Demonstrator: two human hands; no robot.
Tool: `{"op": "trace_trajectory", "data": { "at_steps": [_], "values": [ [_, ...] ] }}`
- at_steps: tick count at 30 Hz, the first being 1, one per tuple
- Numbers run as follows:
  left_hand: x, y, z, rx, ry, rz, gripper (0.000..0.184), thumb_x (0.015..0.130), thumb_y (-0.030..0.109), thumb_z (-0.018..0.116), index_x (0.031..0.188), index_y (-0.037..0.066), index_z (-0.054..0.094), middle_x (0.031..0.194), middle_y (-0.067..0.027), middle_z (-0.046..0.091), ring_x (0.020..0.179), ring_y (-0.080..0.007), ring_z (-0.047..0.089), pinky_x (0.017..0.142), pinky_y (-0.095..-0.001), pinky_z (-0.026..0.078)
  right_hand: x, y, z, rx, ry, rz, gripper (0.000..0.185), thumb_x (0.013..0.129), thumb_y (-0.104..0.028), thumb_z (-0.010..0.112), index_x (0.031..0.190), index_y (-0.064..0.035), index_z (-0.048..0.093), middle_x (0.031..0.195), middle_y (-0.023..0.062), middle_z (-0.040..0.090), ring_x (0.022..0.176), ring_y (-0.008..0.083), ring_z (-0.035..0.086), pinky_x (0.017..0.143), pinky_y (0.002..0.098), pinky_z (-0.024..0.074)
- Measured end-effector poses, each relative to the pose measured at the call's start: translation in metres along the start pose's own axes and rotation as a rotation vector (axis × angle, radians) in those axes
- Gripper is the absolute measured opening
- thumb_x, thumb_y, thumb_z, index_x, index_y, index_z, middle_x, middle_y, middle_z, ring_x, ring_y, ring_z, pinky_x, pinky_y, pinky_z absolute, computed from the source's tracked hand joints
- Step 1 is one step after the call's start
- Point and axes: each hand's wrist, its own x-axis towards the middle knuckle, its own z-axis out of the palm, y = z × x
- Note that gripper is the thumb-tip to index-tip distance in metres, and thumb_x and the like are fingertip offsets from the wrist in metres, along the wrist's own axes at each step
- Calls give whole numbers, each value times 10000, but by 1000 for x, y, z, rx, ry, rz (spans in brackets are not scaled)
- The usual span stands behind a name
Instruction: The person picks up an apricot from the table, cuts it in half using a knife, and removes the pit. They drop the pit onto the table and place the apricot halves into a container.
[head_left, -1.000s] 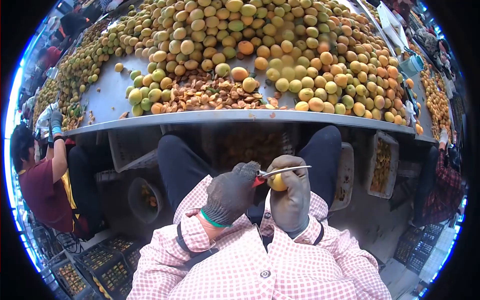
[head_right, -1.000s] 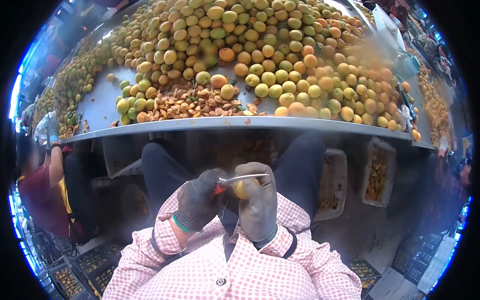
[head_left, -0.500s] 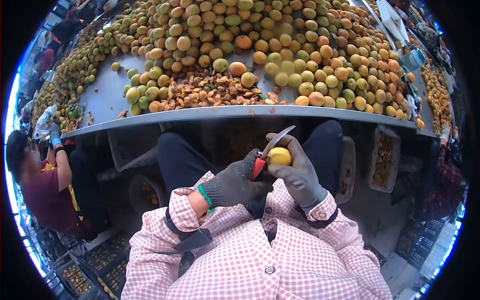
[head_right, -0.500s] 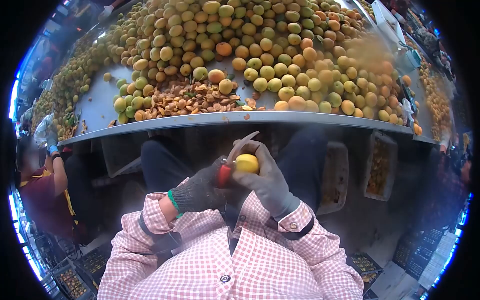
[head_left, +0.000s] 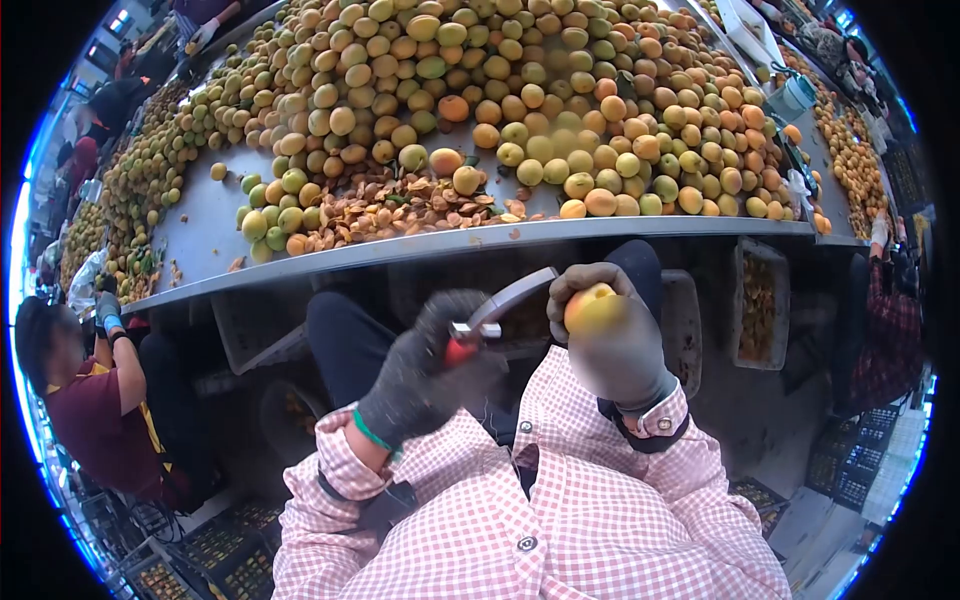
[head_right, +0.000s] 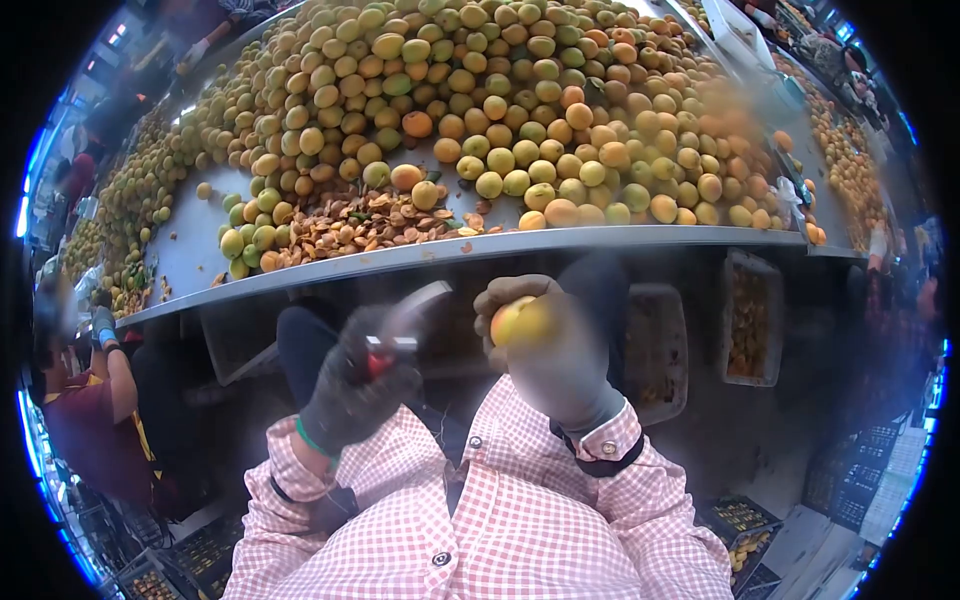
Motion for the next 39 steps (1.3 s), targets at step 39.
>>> {"op": "trace_trajectory", "data": {
  "at_steps": [39],
  "values": [
    [-1, -14, 14, 779, -28, 184, 316, 823, 207, 646, 1119, 106, 598, 828, -200, 645, 760, -380, 635, 625, -431, 518, 8, 15, 42, -57, -103, 10, 552, 705, -41, 774, 1173, -56, 481, 1199, 158, 587, 1209, 283, 515, 1071, 416, 332]
  ]
}}
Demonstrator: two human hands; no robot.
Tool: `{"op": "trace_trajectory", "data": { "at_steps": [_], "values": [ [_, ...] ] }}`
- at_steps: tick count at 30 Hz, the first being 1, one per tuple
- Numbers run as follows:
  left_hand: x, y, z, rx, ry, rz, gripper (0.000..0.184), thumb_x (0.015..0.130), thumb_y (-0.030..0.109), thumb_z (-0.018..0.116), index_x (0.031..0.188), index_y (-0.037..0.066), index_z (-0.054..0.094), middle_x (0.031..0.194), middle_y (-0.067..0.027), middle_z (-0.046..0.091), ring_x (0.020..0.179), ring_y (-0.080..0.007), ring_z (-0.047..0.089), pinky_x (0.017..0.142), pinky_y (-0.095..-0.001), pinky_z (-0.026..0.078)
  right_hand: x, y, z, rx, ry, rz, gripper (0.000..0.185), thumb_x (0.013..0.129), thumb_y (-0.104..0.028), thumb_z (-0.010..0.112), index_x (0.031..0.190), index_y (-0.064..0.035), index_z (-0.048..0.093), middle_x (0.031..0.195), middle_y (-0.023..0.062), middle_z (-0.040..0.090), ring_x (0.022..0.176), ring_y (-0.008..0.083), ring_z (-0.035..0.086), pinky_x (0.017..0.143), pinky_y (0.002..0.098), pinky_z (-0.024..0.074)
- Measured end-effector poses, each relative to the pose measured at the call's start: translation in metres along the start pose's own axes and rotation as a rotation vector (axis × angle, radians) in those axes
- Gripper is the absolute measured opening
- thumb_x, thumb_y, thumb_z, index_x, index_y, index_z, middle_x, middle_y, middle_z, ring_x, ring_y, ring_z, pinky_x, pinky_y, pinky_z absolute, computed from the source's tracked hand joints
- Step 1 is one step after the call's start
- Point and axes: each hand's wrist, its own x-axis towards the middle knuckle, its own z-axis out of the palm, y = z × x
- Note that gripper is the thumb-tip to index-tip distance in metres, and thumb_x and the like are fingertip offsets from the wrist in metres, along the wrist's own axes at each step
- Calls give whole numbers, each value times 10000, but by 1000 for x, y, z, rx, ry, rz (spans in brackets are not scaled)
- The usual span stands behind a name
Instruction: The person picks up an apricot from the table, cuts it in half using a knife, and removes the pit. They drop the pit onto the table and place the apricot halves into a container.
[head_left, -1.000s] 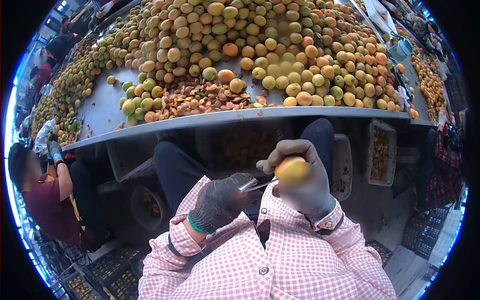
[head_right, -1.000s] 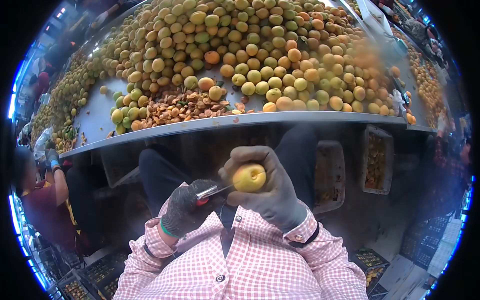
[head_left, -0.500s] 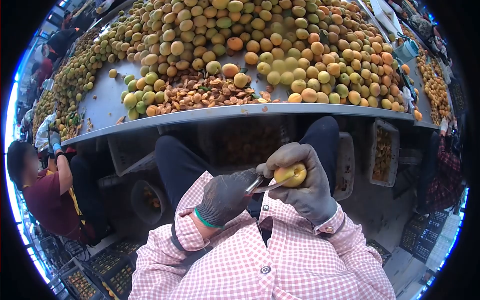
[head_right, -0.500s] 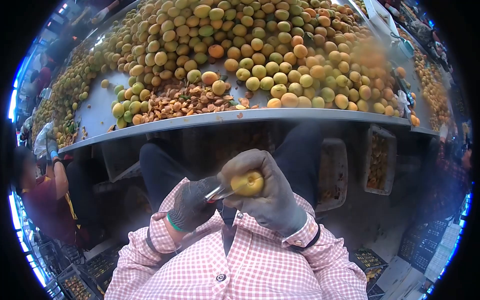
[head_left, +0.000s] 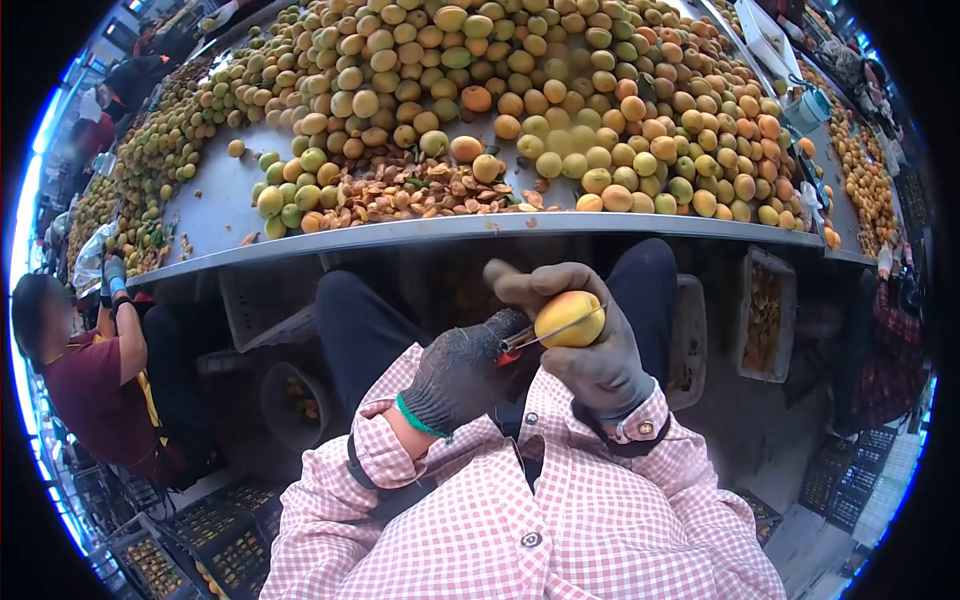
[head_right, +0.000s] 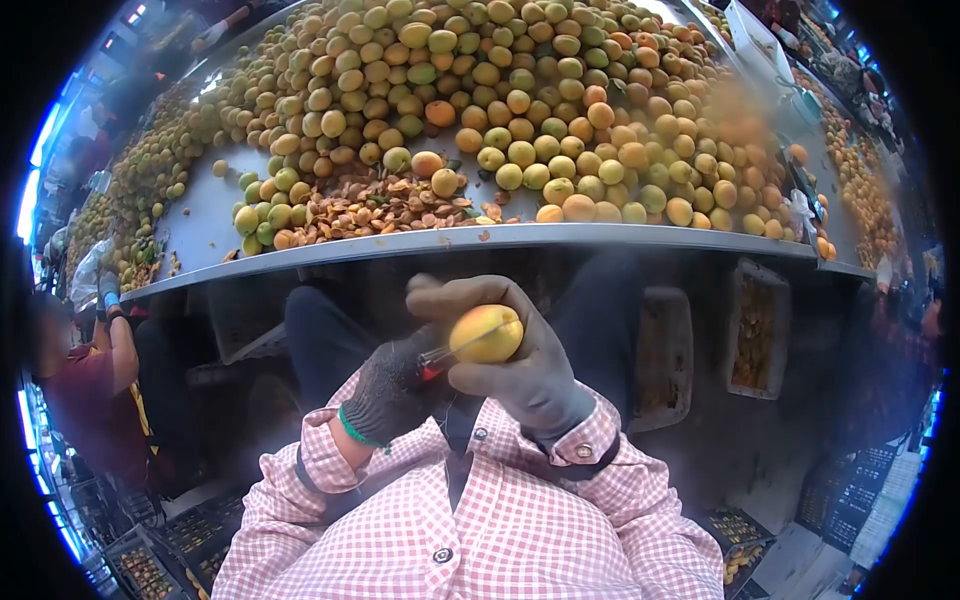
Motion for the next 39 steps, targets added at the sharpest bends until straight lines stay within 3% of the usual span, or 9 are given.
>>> {"op": "trace_trajectory", "data": {
  "at_steps": [2, 5, 11, 16, 21, 24, 27, 30, 39],
  "values": [
    [0, -8, -4, 67, 54, 85, 330, 803, 187, 656, 1118, 106, 600, 833, -197, 647, 768, -372, 639, 626, -423, 519, 5, -9, -11, -660, -67, -131, 473, 705, -44, 776, 1108, -82, 530, 1172, 115, 621, 1236, 258, 491, 1124, 413, 196],
    [-4, -2, -2, 8, 33, 78, 346, 785, 167, 665, 1120, 114, 601, 829, -183, 649, 764, -367, 640, 624, -425, 516, 0, -20, -10, -796, -182, -153, 465, 717, -88, 776, 1101, -74, 515, 1045, 132, 672, 1247, 302, 488, 1143, 435, 78],
    [-15, -12, 19, 11, 111, 107, 240, 783, 213, 675, 997, 112, 628, 806, -154, 656, 745, -361, 640, 622, -424, 515, -1, 10, 7, -42, -129, -219, 385, 745, -74, 715, 1067, -55, 505, 894, 134, 674, 1099, 354, 594, 1151, 481, 45],
    [-8, -39, 32, -142, 226, 24, 207, 798, 101, 655, 1001, 72, 627, 834, -142, 672, 743, -291, 672, 639, -363, 529, -4, 14, 11, 30, 268, -97, 487, 814, 21, 614, 1264, -62, 447, 1065, 113, 611, 1042, 232, 582, 984, 377, 425],
    [-25, -42, 35, -738, 240, -249, 257, 810, 45, 674, 1053, 6, 600, 941, -61, 657, 840, -144, 626, 750, -297, 521, -16, -17, -15, 341, 263, 66, 621, 817, 47, 618, 1375, -68, 371, 1198, 121, 546, 1101, 240, 564, 987, 357, 432],
    [-27, -48, 25, -1131, 97, -270, 366, 812, 50, 672, 1156, 16, 553, 1103, -84, 615, 972, -154, 603, 838, -291, 499, -24, -24, -22, -249, 195, 182, 649, 730, 25, 739, 1301, -54, 442, 1203, 93, 519, 1051, 191, 577, 860, 277, 503],
    [-17, -32, 18, -1046, 40, -305, 311, 814, 65, 663, 1111, 24, 580, 1028, -98, 649, 927, -195, 638, 806, -309, 510, -19, -21, -24, -713, 190, 11, 588, 736, -47, 779, 1225, -54, 452, 1111, 35, 513, 949, 101, 548, 849, 233, 472],
    [-9, -20, 24, -317, 114, -11, 258, 825, 89, 645, 1075, 45, 603, 933, -139, 665, 845, -268, 665, 738, -329, 516, -21, -22, -19, -371, 281, 224, 560, 721, -32, 778, 1179, -62, 457, 1058, 26, 499, 928, 98, 529, 829, 230, 469],
    [-11, -9, 17, -97, 39, -45, 197, 830, 142, 635, 1019, 89, 627, 856, -148, 654, 767, -348, 647, 637, -377, 514, -24, 0, -25, -37, 164, -11, 517, 716, 126, 675, 1153, -69, 478, 1161, 96, 539, 1049, 157, 566, 926, 280, 473]
  ]
}}
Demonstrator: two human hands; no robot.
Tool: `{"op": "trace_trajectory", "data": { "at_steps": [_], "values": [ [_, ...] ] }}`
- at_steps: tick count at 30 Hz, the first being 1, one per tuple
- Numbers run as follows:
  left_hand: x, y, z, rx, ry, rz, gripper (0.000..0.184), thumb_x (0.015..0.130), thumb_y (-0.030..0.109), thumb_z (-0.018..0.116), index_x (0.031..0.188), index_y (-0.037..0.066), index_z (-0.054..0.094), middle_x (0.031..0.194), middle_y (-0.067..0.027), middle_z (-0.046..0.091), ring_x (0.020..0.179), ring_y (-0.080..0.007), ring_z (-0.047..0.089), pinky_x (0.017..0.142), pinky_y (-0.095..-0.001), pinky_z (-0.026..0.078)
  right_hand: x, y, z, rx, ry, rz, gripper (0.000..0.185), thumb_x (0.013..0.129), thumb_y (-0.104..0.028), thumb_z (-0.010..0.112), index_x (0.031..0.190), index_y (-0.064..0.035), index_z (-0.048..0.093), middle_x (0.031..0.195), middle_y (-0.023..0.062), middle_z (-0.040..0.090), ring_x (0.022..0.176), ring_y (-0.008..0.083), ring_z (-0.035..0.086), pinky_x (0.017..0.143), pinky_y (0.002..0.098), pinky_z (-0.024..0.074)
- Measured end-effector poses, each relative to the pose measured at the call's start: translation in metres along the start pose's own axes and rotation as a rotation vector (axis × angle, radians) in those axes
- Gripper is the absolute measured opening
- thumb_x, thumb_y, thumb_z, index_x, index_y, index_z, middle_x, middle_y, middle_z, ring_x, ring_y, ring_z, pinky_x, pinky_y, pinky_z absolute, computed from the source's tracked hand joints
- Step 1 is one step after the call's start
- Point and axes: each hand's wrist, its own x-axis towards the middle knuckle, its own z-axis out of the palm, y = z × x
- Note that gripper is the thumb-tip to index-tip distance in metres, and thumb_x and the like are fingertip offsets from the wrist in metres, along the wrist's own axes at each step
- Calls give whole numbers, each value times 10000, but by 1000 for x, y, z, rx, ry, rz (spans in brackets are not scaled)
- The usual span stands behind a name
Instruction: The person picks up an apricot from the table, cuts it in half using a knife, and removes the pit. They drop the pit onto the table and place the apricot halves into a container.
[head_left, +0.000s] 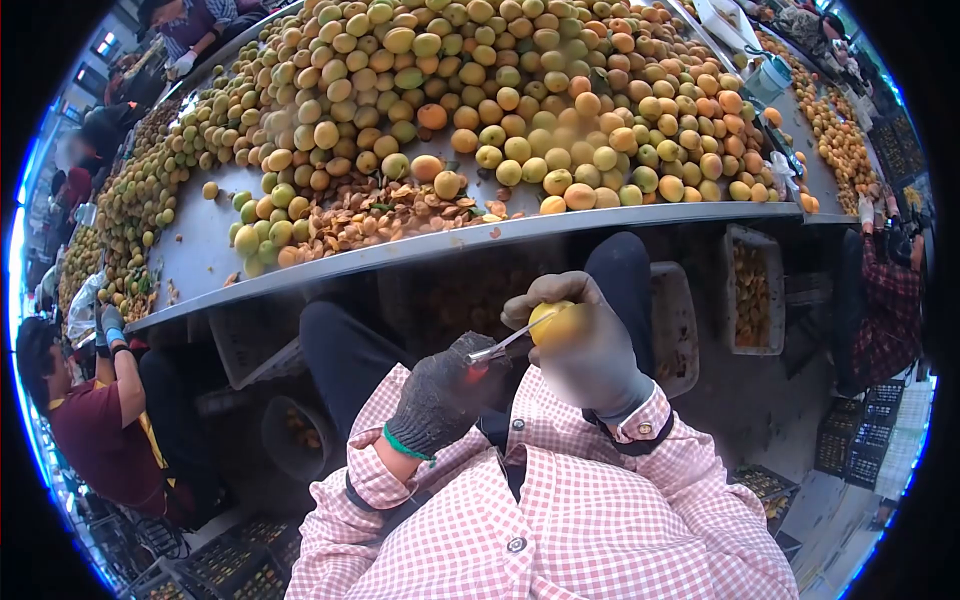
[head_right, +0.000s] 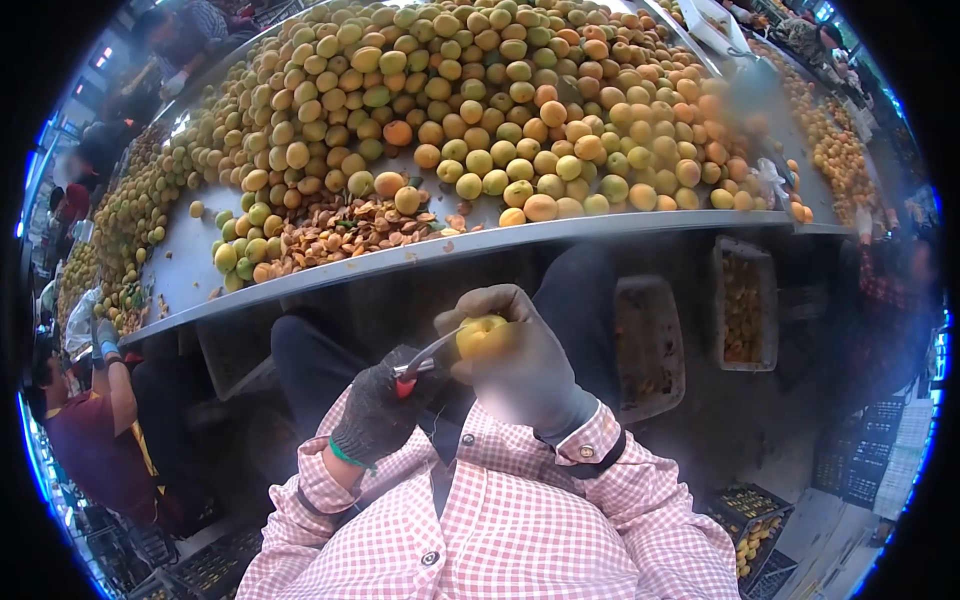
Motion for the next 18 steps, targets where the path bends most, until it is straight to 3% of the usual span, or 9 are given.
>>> {"op": "trace_trajectory", "data": {
  "at_steps": [2, 4, 6, 9, 13, 15, 18],
  "values": [
    [1, 2, -1, 22, -10, 4, 202, 833, 153, 632, 1025, 92, 627, 857, -150, 656, 767, -345, 648, 634, -378, 516, 3, 3, 2, -5, -57, -77, 519, 696, 158, 660, 1123, -77, 482, 1196, 120, 542, 1100, 184, 560, 944, 304, 473],
    [2, 5, -2, 44, -20, 10, 208, 835, 163, 628, 1032, 96, 627, 858, -152, 657, 767, -342, 649, 632, -379, 518, 3, -1, 17, 59, 22, -93, 550, 667, 182, 662, 1117, -78, 481, 1164, 114, 562, 1107, 197, 560, 965, 320, 464],
    [2, 8, -3, 88, -42, -38, 193, 799, 13, 656, 988, 30, 622, 898, -140, 641, 801, -294, 650, 686, -314, 500, 3, 3, 11, 48, -17, -93, 551, 662, 191, 658, 1108, -79, 482, 1153, 112, 569, 1106, 198, 563, 973, 328, 459],
    [3, 5, -3, 120, -19, 34, 208, 788, 10, 651, 993, 33, 623, 905, -152, 640, 815, -321, 652, 682, -332, 506, 1, 6, 11, 50, -42, -82, 548, 658, 203, 649, 1096, -81, 483, 1134, 110, 578, 1096, 199, 570, 987, 341, 452],
    [2, 8, -2, 120, -37, -42, 224, 789, 11, 647, 1011, 36, 627, 911, -159, 644, 806, -338, 651, 673, -347, 511, 2, 6, 12, 30, -37, -82, 546, 651, 208, 642, 1084, -85, 483, 1111, 103, 583, 1083, 196, 576, 1010, 354, 437],
    [3, 4, -1, 214, -19, 76, 206, 844, 176, 611, 1034, 98, 608, 782, -161, 654, 692, -349, 645, 583, -416, 512, 3, 7, 12, 60, -58, -95, 545, 650, 204, 645, 1081, -86, 482, 1101, 100, 584, 1077, 192, 579, 1024, 360, 426],
    [8, 11, -2, 164, -35, 35, 207, 842, 169, 604, 1036, 98, 599, 776, -163, 653, 687, -357, 640, 574, -435, 507, 8, 9, 11, 109, -100, -133, 539, 652, 195, 652, 1078, -88, 480, 1082, 95, 587, 1058, 187, 588, 1052, 374, 398]
  ]
}}
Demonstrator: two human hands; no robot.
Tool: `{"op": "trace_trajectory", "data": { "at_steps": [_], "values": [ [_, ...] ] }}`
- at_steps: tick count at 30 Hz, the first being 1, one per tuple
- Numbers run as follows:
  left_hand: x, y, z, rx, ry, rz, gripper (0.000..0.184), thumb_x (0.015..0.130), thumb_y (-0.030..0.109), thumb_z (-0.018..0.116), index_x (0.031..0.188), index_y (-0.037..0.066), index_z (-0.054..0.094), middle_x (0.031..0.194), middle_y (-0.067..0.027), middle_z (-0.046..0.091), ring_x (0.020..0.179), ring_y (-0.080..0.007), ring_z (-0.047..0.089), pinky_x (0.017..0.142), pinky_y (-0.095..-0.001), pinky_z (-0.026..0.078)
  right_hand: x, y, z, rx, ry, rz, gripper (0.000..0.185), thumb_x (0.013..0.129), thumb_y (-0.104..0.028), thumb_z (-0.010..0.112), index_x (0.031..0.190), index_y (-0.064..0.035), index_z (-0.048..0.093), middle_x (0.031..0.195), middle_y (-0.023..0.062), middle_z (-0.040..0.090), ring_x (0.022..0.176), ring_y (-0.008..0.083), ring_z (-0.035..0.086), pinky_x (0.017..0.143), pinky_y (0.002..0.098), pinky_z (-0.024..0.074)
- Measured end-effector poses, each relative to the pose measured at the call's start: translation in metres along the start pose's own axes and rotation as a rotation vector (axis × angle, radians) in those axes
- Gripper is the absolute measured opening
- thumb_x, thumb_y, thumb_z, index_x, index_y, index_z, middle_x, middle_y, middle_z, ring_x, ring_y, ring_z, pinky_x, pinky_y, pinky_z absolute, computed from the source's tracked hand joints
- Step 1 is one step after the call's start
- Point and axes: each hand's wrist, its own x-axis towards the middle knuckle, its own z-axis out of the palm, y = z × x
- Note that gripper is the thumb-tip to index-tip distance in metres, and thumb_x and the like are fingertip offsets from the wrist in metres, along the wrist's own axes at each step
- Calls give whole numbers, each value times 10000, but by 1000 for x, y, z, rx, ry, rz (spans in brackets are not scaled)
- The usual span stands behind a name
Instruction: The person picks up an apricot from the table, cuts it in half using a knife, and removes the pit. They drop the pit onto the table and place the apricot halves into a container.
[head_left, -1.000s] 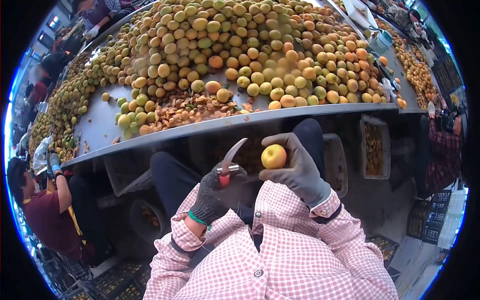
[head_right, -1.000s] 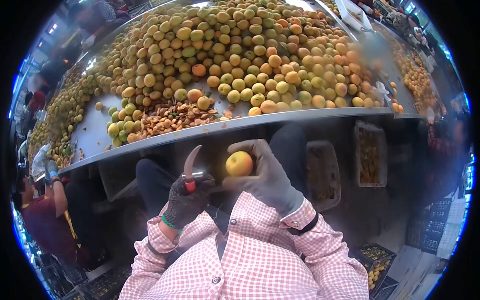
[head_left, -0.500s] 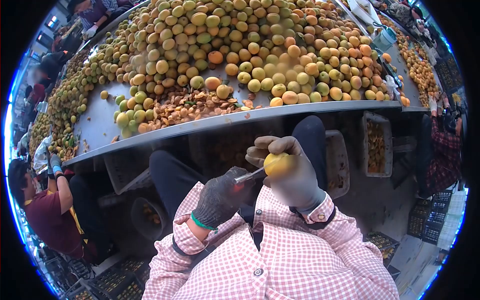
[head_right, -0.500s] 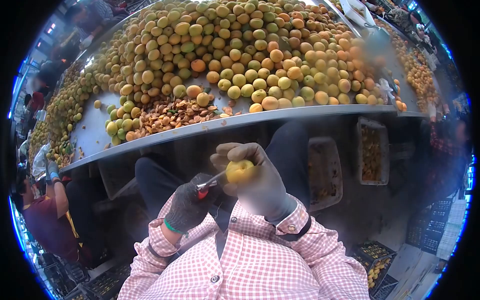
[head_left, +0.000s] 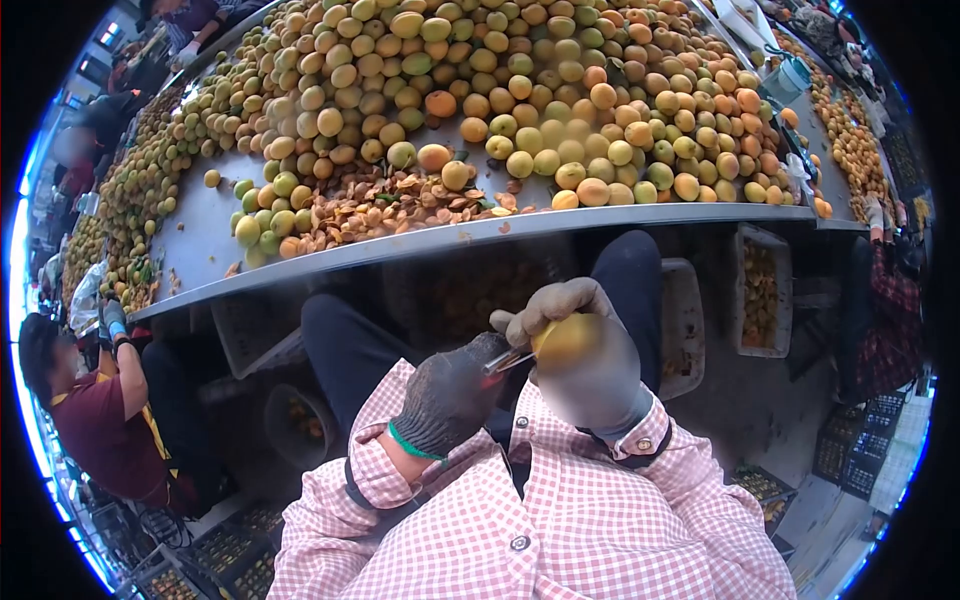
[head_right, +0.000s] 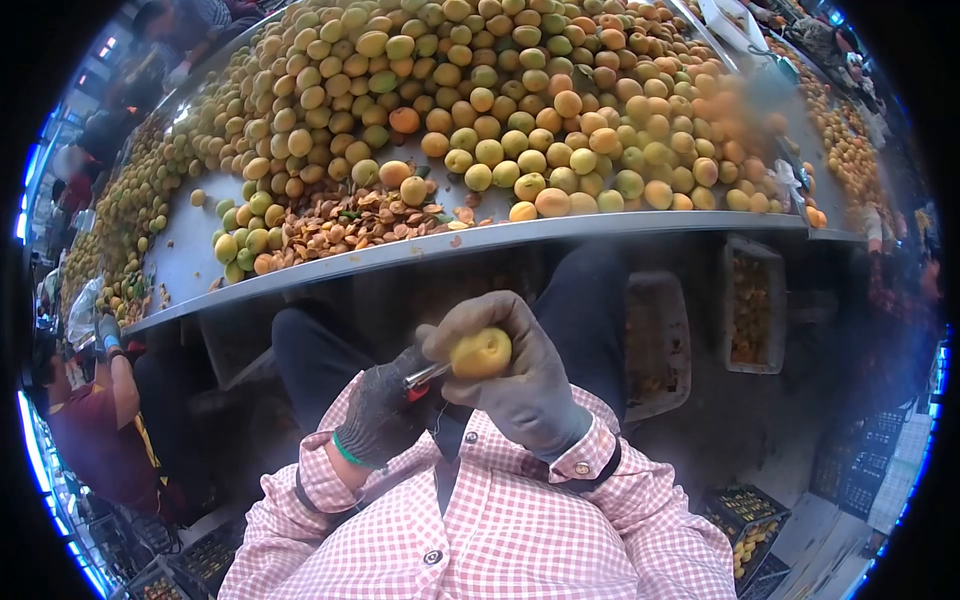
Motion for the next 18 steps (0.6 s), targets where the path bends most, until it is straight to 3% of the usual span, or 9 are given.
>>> {"op": "trace_trajectory", "data": {
  "at_steps": [6, 8, 10, 13, 15, 18],
  "values": [
    [21, -7, 8, -35, 82, 62, 263, 816, 184, 629, 1069, 119, 596, 806, -173, 653, 727, -376, 636, 596, -452, 506, 13, -6, 2, -95, 4, -124, 515, 680, 154, 677, 1080, -100, 475, 1080, 98, 603, 1018, 174, 601, 1095, 386, 329],
    [25, -15, 12, -56, 69, 76, 284, 811, 191, 636, 1085, 126, 595, 809, -176, 653, 738, -377, 635, 604, -451, 507, 14, -9, 2, -386, -28, -204, 497, 699, 120, 694, 1085, -96, 467, 1088, 104, 609, 1023, 171, 602, 1095, 373, 321],
    [25, -16, 12, -74, 56, 91, 305, 806, 197, 642, 1100, 133, 594, 812, -178, 652, 748, -377, 635, 613, -449, 508, 14, -11, 2, -461, -44, -210, 482, 708, 90, 712, 1078, -89, 461, 1092, 109, 612, 1029, 166, 600, 1090, 366, 322],
    [25, -17, 10, -85, 68, 89, 327, 796, 220, 664, 1108, 140, 605, 815, -173, 653, 767, -380, 635, 633, -443, 509, 13, -12, 4, -266, 13, -126, 492, 722, 54, 731, 1113, -80, 465, 1101, 109, 612, 1032, 171, 600, 1079, 367, 336],
    [32, -22, 6, 15, -23, 38, 368, 785, 247, 693, 1129, 146, 607, 843, -171, 653, 791, -382, 634, 657, -434, 508, 16, -23, 3, -456, 176, 104, 531, 751, 6, 741, 1185, -66, 446, 1121, 116, 604, 1076, 196, 585, 1068, 371, 350],
    [33, -16, 11, -130, 52, 82, 355, 783, 256, 708, 1099, 132, 602, 869, -173, 652, 808, -384, 632, 669, -429, 504, 17, -13, -12, -409, 32, -13, 570, 785, -82, 745, 1252, -47, 419, 1173, 138, 584, 1120, 218, 564, 1043, 367, 382]
  ]
}}
